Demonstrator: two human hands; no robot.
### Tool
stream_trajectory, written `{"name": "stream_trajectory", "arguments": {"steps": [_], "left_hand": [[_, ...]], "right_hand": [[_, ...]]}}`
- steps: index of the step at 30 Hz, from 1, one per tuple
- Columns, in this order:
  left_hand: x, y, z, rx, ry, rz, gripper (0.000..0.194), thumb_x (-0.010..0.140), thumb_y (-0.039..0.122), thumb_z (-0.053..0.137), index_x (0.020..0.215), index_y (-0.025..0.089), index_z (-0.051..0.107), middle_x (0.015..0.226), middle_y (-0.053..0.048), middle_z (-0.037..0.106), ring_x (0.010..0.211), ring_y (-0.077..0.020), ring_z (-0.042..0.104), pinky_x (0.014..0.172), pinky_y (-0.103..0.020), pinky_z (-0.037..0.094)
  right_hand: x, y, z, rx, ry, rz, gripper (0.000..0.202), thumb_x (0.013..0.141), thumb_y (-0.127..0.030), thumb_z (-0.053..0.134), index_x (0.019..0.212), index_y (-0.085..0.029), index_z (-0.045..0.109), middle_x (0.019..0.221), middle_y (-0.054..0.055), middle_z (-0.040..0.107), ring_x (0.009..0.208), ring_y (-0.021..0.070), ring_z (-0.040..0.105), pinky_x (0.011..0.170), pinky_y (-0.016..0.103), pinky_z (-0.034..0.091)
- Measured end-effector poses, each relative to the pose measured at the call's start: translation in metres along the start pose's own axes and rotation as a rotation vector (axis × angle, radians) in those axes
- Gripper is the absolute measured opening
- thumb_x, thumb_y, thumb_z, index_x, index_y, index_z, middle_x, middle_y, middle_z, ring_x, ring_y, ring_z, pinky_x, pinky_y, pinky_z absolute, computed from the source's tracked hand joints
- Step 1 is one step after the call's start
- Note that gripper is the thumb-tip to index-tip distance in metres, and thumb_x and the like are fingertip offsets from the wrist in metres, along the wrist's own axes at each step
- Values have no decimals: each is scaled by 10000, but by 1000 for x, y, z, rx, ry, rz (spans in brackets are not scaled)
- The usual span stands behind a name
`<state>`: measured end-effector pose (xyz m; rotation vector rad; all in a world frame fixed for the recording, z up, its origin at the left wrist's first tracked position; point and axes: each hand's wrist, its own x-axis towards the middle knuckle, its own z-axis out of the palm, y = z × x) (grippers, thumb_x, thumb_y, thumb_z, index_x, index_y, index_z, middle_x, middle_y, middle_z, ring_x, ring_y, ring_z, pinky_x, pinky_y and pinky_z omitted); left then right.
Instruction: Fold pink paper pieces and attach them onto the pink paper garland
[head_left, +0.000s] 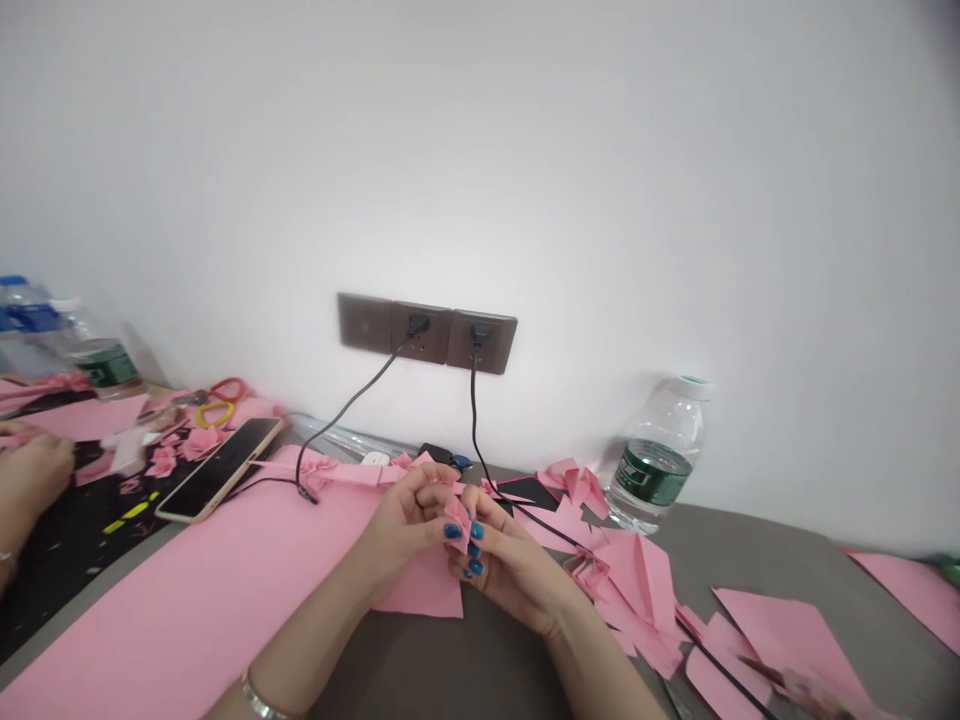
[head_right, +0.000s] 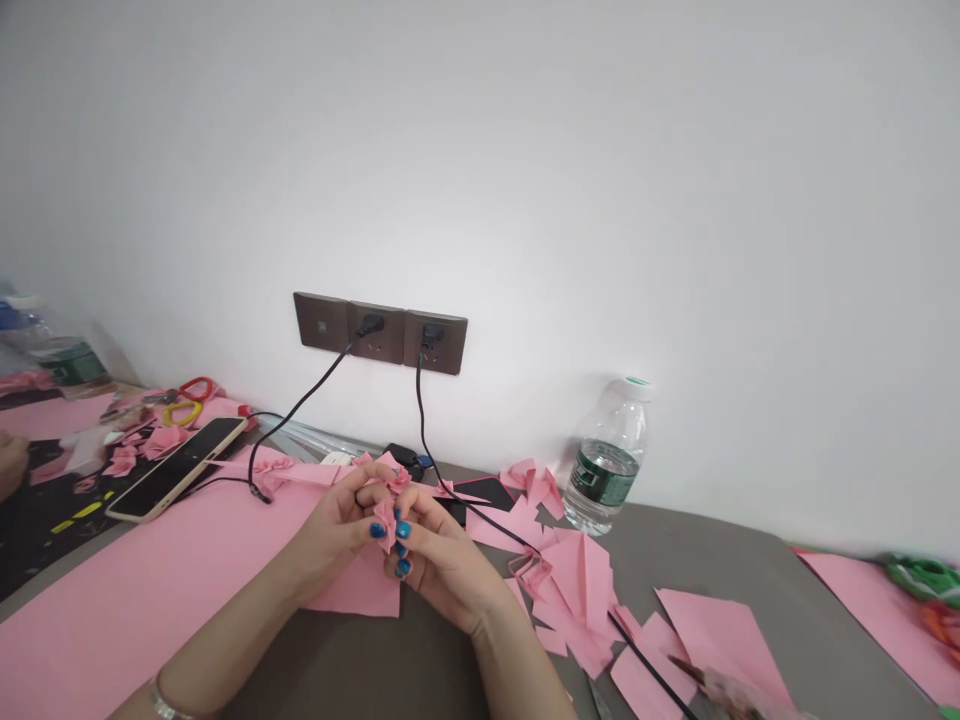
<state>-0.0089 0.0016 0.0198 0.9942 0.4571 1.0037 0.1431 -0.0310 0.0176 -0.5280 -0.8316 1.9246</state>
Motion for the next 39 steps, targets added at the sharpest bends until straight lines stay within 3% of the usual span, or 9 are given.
{"name": "stream_trajectory", "arguments": {"steps": [6, 13, 20, 25, 35, 39], "left_hand": [[-1, 1, 3, 40, 28, 25, 312, 652, 199, 826, 884, 193, 618, 701, 21, 641, 627, -117, 606, 606, -231, 513], [3, -3, 3, 89, 201, 145, 227, 680, 217, 800, 809, 187, 616, 755, 16, 626, 675, -120, 589, 626, -228, 501], [3, -2, 7, 192, 369, 236, 246, 642, 239, 813, 773, 186, 611, 727, 30, 567, 705, -116, 550, 655, -207, 470], [3, -3, 7, 267, 363, 219, 236, 658, 296, 799, 776, 190, 624, 739, 18, 582, 723, -135, 555, 667, -225, 469], [4, 0, 6, 362, 367, 227, 205, 668, 308, 791, 673, 176, 635, 682, 4, 626, 698, -140, 591, 702, -235, 484], [4, 0, 6, 337, 367, 191, 213, 638, 291, 810, 735, 172, 663, 713, -10, 664, 711, -154, 624, 689, -242, 499]], "right_hand": [[2, 1, 0, 13, -3, -26, 253, 739, -294, 784, 738, -192, 553, 689, -35, 530, 538, 70, 417, 541, 193, 323], [16, 12, -2, -101, 209, -247, 275, 675, -377, 818, 722, -184, 627, 656, -33, 553, 535, 79, 462, 547, 212, 381], [21, 17, -3, -208, 248, -384, 229, 684, -340, 806, 751, -190, 646, 735, -14, 593, 589, 100, 516, 581, 234, 425], [24, 18, -5, -328, 315, -475, 214, 714, -340, 777, 710, -181, 633, 704, -12, 587, 598, 109, 508, 581, 231, 421], [24, 19, -6, -415, 375, -458, 259, 709, -398, 767, 732, -181, 628, 672, -15, 576, 589, 120, 508, 578, 246, 420], [22, 17, -2, -555, 365, -505, 304, 800, -470, 663, 720, -190, 575, 662, -18, 539, 585, 126, 498, 567, 244, 407]]}}
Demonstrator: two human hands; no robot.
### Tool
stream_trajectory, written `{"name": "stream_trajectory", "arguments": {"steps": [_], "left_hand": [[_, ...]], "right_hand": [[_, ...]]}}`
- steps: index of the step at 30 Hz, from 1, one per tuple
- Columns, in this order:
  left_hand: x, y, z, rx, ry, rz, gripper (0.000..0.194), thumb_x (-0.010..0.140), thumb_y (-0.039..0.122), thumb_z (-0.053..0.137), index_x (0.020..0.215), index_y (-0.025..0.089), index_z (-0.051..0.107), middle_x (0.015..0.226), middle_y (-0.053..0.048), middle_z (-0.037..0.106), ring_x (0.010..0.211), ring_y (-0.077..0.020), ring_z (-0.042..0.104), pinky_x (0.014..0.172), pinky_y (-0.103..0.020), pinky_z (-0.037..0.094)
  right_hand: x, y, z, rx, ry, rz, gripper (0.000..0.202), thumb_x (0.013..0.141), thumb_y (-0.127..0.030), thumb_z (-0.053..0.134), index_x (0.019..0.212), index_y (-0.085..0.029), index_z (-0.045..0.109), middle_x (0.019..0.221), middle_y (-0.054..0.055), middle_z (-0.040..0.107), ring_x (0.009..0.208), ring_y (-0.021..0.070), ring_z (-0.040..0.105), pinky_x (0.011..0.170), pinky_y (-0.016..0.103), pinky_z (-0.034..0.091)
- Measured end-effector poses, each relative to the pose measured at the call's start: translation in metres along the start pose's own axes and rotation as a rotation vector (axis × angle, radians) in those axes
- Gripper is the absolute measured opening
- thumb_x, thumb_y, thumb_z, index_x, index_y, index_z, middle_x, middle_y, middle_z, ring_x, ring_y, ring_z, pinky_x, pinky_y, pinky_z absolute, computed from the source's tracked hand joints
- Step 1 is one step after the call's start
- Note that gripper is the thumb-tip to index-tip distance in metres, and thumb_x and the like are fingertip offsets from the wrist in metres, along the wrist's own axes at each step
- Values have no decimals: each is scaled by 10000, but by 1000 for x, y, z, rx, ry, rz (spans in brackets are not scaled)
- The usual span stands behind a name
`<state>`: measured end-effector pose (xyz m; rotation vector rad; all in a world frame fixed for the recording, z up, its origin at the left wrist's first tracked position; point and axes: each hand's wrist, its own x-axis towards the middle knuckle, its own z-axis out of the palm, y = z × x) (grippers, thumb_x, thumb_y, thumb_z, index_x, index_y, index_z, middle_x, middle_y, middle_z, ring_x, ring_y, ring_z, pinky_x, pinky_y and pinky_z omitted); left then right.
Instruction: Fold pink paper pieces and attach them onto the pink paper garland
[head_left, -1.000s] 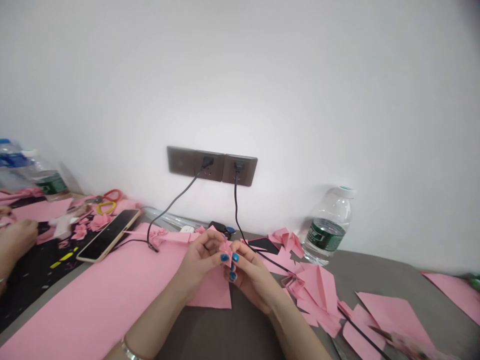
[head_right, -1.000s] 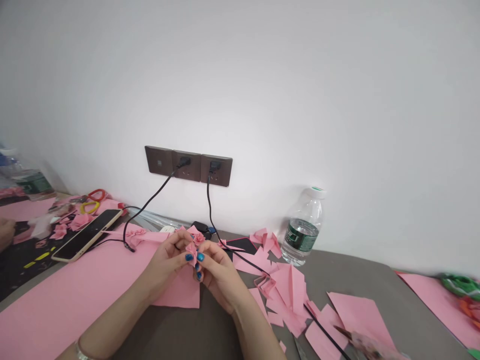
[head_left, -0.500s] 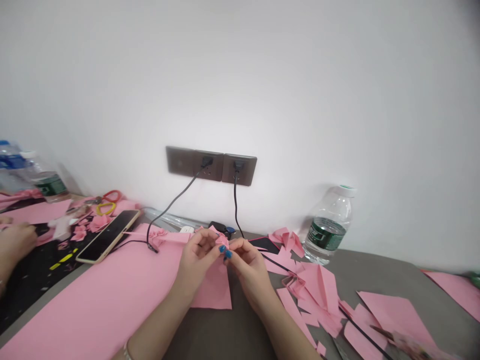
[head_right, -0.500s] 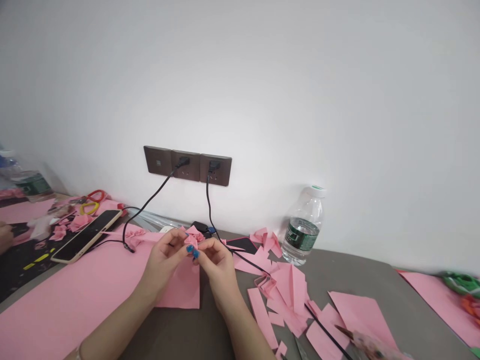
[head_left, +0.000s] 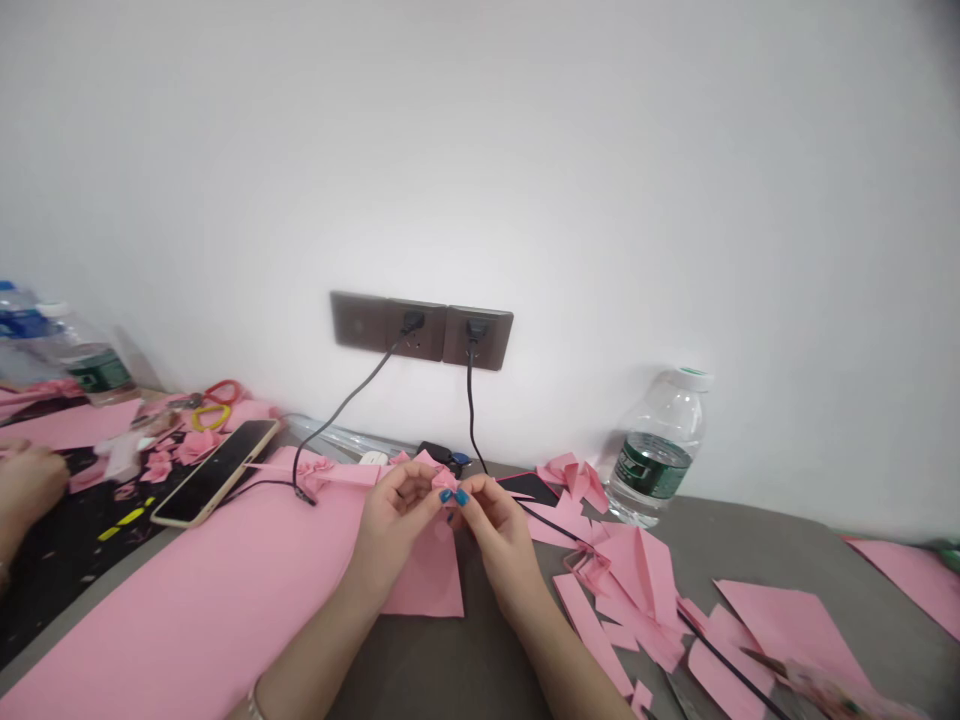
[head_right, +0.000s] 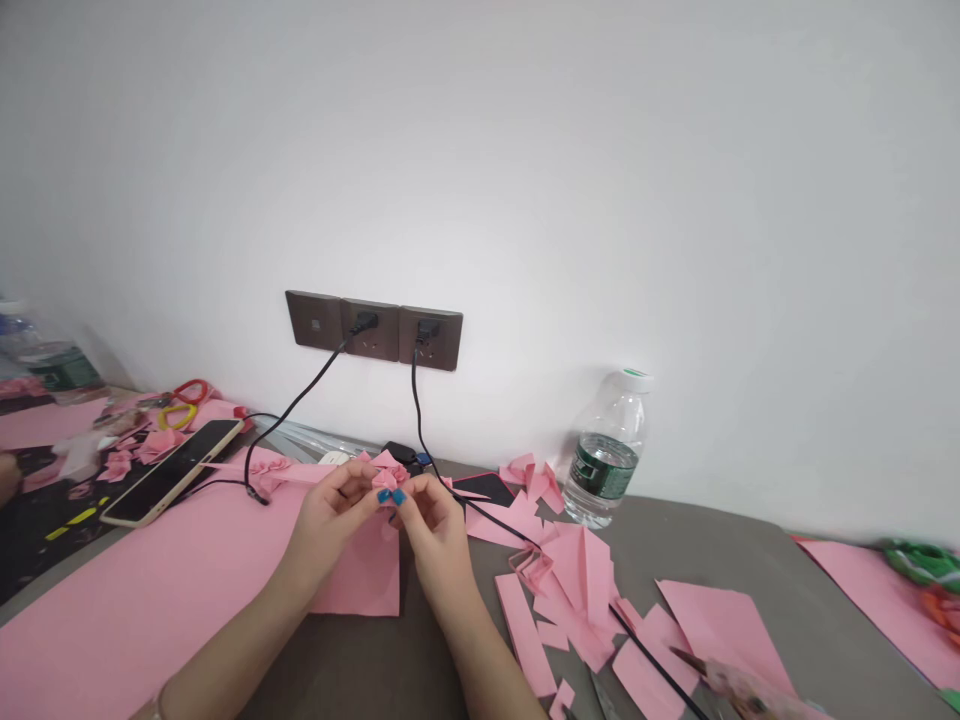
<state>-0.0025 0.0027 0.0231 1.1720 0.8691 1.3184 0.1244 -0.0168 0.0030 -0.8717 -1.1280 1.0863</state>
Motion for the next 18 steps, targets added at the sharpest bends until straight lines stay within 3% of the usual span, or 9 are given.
{"name": "stream_trajectory", "arguments": {"steps": [7, 15, 18], "left_hand": [[-1, -4, 0, -31, -26, -44, 227, 646, 282, 809, 771, 166, 659, 716, -7, 676, 689, -133, 622, 644, -211, 488], [-2, -6, 2, -203, -84, -199, 253, 663, 278, 815, 835, 164, 667, 748, -10, 683, 731, -136, 638, 664, -216, 499], [-2, -7, 3, -185, -75, -172, 265, 681, 281, 800, 879, 179, 655, 788, -10, 678, 782, -145, 644, 702, -225, 507]], "right_hand": [[-7, -1, -3, -311, -45, -193, 248, 946, -333, 464, 735, -207, 500, 678, -24, 476, 625, 138, 427, 594, 250, 328], [-10, -1, 1, -308, -44, -226, 259, 972, -333, 401, 750, -214, 464, 704, -22, 425, 651, 147, 395, 611, 257, 317], [-9, 0, 1, -305, -15, -220, 269, 975, -343, 389, 745, -215, 446, 697, -26, 413, 635, 142, 378, 596, 256, 308]]}}
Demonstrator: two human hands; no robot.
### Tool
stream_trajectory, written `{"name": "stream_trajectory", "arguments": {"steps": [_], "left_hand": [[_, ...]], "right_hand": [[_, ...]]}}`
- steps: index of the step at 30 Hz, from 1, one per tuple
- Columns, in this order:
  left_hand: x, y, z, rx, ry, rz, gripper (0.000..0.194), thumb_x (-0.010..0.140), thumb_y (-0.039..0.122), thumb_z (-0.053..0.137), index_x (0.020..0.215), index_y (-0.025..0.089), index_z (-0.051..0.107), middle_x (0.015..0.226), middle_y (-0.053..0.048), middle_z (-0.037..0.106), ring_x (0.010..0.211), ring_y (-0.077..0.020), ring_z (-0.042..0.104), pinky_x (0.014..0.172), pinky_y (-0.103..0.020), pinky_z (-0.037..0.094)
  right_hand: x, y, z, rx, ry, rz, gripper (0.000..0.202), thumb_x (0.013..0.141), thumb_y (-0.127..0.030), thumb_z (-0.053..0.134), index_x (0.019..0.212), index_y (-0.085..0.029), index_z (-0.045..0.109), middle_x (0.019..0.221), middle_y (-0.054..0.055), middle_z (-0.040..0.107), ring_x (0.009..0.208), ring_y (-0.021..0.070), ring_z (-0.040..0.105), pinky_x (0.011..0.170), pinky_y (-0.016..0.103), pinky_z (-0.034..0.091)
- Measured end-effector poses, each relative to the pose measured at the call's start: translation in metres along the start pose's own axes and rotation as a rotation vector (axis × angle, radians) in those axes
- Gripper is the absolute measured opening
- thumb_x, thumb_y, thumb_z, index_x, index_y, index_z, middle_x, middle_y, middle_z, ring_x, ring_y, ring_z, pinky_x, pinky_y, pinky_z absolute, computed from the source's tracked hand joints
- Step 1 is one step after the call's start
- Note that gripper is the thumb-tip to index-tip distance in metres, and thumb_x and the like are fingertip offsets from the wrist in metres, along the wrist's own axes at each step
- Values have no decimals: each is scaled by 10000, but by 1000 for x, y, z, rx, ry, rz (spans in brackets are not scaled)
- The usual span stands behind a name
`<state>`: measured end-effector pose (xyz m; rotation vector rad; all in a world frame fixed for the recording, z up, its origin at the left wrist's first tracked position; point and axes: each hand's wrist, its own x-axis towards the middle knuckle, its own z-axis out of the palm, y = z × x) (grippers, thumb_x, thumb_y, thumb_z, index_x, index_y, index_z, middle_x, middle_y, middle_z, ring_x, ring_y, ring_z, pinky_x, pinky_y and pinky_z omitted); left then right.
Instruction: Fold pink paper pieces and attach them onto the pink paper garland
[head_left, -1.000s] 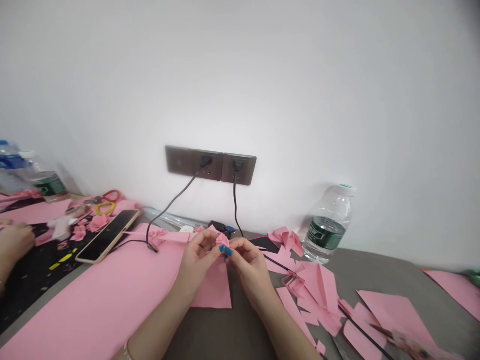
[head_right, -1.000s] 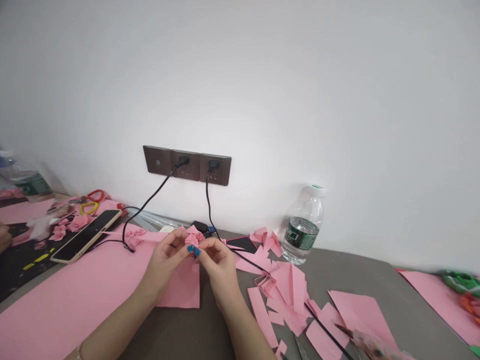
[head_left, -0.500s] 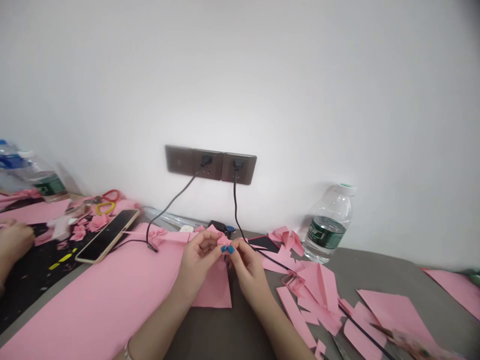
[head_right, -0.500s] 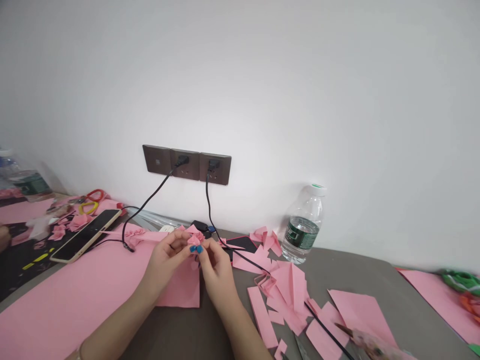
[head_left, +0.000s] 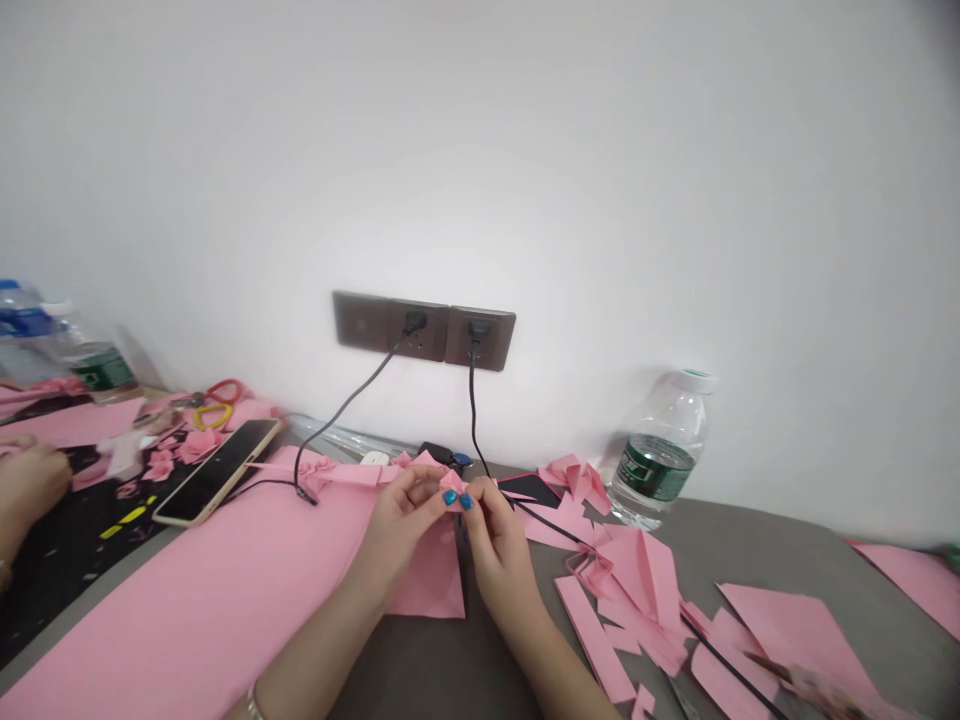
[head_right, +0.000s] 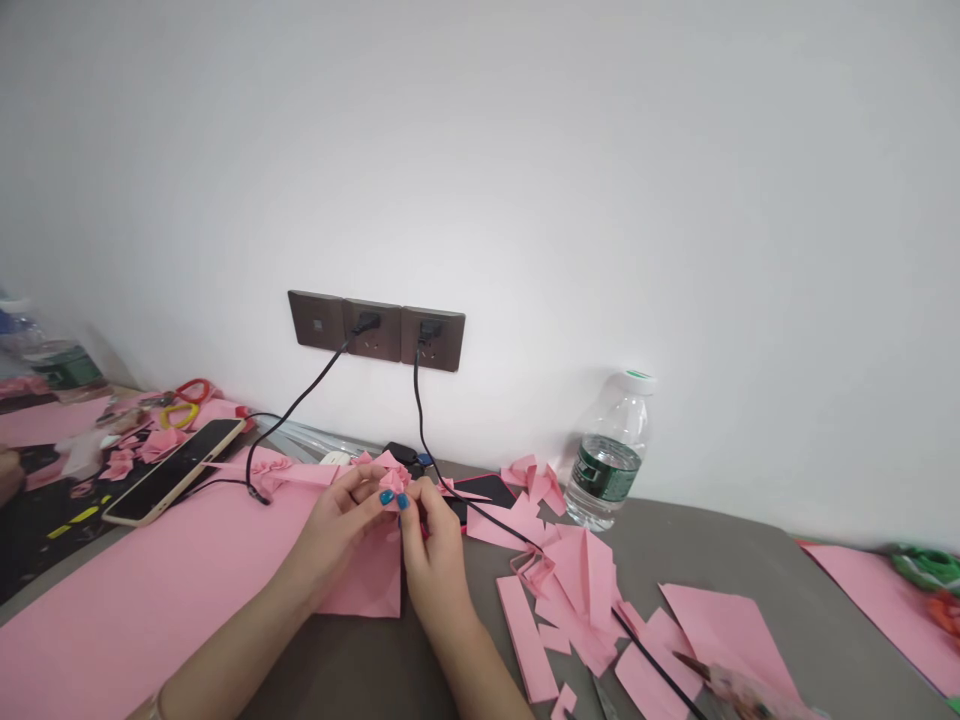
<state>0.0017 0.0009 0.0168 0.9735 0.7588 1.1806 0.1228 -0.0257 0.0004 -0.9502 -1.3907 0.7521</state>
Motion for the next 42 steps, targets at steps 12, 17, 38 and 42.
{"name": "stream_trajectory", "arguments": {"steps": [12, 17, 38, 42], "left_hand": [[-5, 0, -7, 725, -32, 551, 208, 871, 212, 551, 996, 233, 716, 1073, -72, 654, 1037, -207, 603, 875, -317, 507], [-2, -2, -5, 504, -46, 323, 242, 874, 294, 554, 1012, 202, 730, 1032, -81, 721, 1005, -222, 641, 907, -338, 504], [3, -3, -4, 71, 92, -52, 276, 658, 384, 791, 814, 158, 776, 830, -86, 742, 751, -185, 650, 601, -223, 500], [2, -3, -5, 135, 74, -42, 279, 685, 396, 773, 846, 169, 781, 791, -76, 741, 708, -166, 643, 585, -210, 491]], "right_hand": [[2, -1, 2, 0, 89, 32, 240, 946, -331, 452, 751, -203, 506, 659, -33, 443, 584, 128, 388, 546, 240, 317], [1, -1, 2, 15, 29, 6, 234, 976, -305, 366, 857, -208, 543, 730, -10, 488, 660, 145, 468, 607, 245, 375], [1, 0, -2, -28, 168, 9, 156, 891, -311, 548, 790, -199, 588, 750, 5, 561, 678, 150, 515, 604, 252, 397], [3, 2, -2, -14, 189, 69, 157, 858, -335, 602, 785, -197, 586, 732, 5, 575, 665, 155, 524, 599, 258, 400]]}}
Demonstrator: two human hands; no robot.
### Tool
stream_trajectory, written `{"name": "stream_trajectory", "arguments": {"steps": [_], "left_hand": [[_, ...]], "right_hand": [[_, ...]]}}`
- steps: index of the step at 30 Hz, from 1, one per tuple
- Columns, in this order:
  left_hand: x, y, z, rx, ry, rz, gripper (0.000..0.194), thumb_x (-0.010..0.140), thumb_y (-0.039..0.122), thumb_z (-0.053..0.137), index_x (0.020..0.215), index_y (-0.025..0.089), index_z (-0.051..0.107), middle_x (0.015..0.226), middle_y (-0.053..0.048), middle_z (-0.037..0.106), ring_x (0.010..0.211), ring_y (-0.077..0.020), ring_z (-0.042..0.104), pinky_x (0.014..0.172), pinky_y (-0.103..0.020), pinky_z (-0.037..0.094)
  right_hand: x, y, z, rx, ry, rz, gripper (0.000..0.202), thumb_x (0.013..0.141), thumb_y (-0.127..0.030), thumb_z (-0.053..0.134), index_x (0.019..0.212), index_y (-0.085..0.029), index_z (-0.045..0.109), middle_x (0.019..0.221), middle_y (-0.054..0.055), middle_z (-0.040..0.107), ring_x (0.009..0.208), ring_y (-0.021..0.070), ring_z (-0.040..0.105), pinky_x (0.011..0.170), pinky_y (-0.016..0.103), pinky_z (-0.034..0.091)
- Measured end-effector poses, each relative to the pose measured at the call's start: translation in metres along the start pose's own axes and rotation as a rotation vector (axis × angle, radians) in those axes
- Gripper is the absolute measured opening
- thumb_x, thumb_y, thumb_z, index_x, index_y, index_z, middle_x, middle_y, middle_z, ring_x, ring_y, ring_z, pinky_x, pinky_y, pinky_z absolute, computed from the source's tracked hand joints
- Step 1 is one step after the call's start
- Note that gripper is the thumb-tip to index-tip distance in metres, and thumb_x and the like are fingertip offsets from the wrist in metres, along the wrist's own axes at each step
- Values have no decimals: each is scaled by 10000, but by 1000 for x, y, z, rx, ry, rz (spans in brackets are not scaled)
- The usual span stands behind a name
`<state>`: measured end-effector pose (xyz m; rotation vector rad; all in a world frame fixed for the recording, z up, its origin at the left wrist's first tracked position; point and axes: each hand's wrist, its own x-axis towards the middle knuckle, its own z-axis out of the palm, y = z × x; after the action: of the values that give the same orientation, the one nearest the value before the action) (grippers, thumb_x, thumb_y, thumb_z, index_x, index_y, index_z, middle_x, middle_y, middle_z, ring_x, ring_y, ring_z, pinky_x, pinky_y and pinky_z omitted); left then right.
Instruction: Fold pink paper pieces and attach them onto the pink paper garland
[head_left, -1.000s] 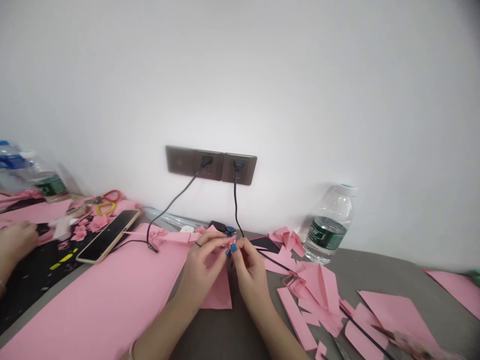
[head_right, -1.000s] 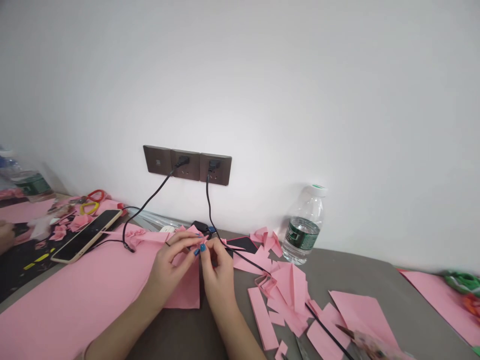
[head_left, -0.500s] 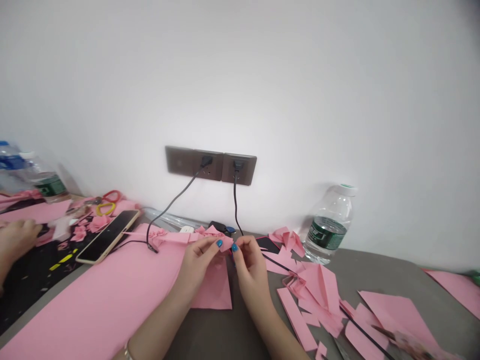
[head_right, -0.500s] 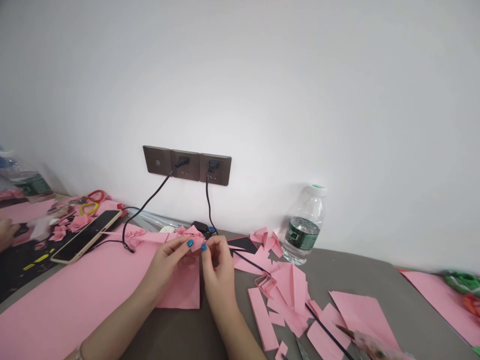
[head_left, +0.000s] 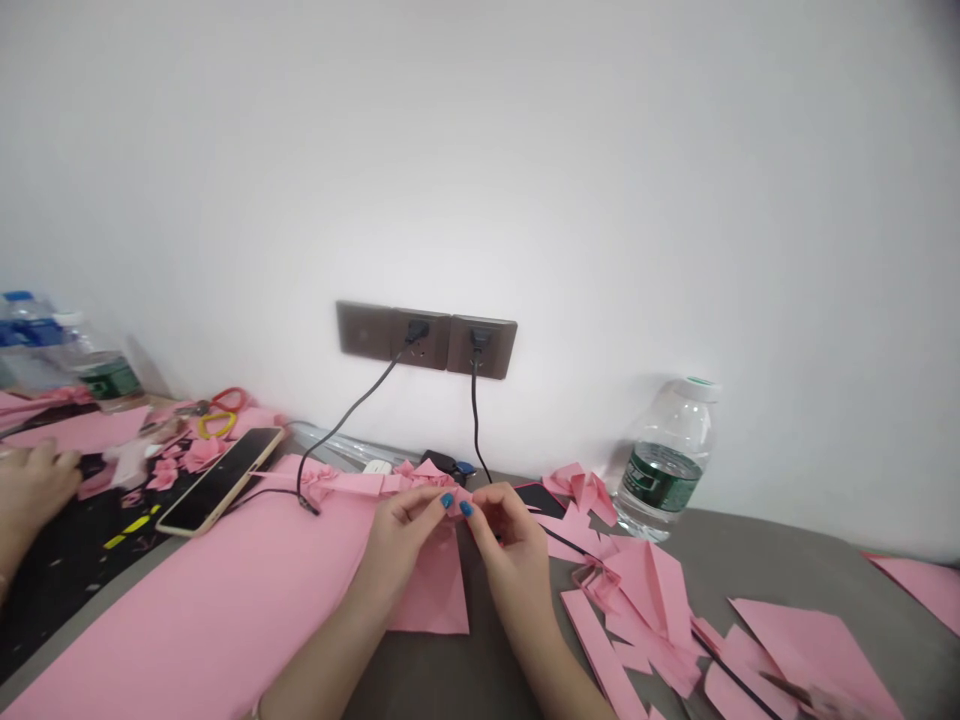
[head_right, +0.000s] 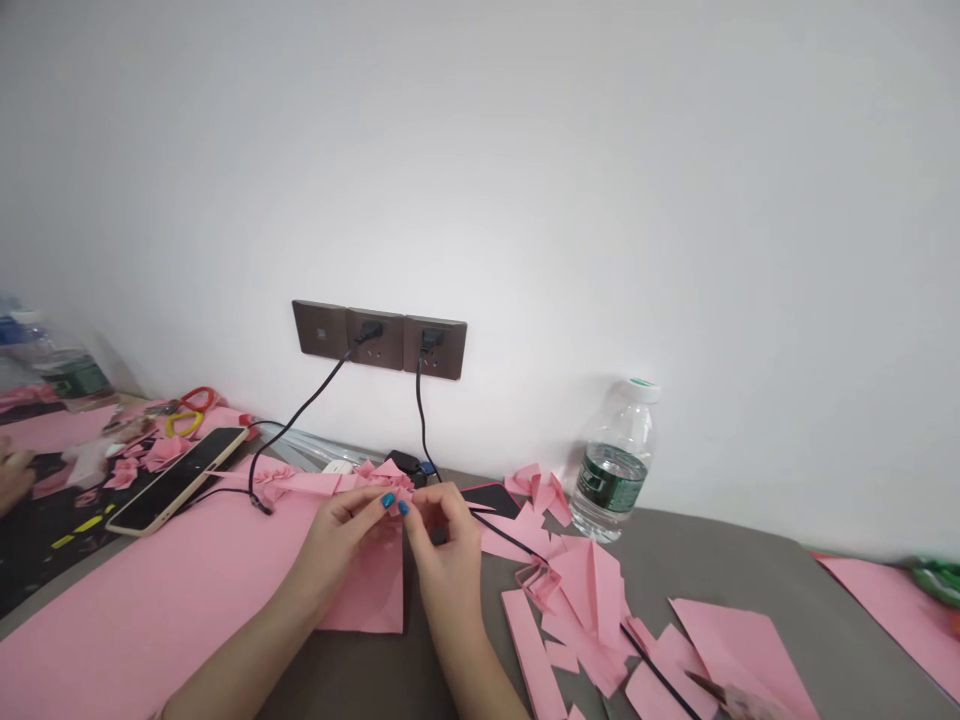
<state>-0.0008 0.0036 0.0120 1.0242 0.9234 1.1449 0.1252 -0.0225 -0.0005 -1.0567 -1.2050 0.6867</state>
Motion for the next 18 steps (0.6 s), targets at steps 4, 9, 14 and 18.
{"name": "stream_trajectory", "arguments": {"steps": [4, 9, 14, 18], "left_hand": [[-2, 1, 1, 40, -51, 13, 293, 704, 415, 759, 856, 166, 778, 763, -69, 734, 691, -161, 645, 600, -216, 508], [-2, 2, 0, 0, -39, 6, 344, 699, 489, 734, 707, 145, 738, 664, -47, 698, 633, -154, 645, 584, -221, 522], [0, 1, 0, 34, -14, 15, 370, 668, 514, 741, 687, 145, 715, 576, -25, 666, 525, -140, 615, 523, -227, 510], [0, 3, 1, 61, -39, 32, 350, 683, 495, 731, 710, 147, 713, 595, -35, 679, 535, -158, 633, 536, -251, 521]], "right_hand": [[3, 6, 0, 39, 17, 57, 183, 861, -351, 590, 763, -197, 576, 701, 2, 570, 638, 153, 517, 584, 260, 400], [4, 5, 1, 64, 5, 39, 165, 834, -342, 619, 764, -197, 582, 701, 0, 555, 631, 157, 537, 583, 262, 434], [4, 4, 2, 75, -5, 12, 157, 821, -341, 638, 779, -196, 595, 724, 12, 571, 623, 162, 560, 571, 263, 464], [4, 6, 1, 41, -20, 8, 141, 836, -331, 617, 794, -199, 591, 726, 14, 574, 631, 165, 560, 581, 267, 464]]}}
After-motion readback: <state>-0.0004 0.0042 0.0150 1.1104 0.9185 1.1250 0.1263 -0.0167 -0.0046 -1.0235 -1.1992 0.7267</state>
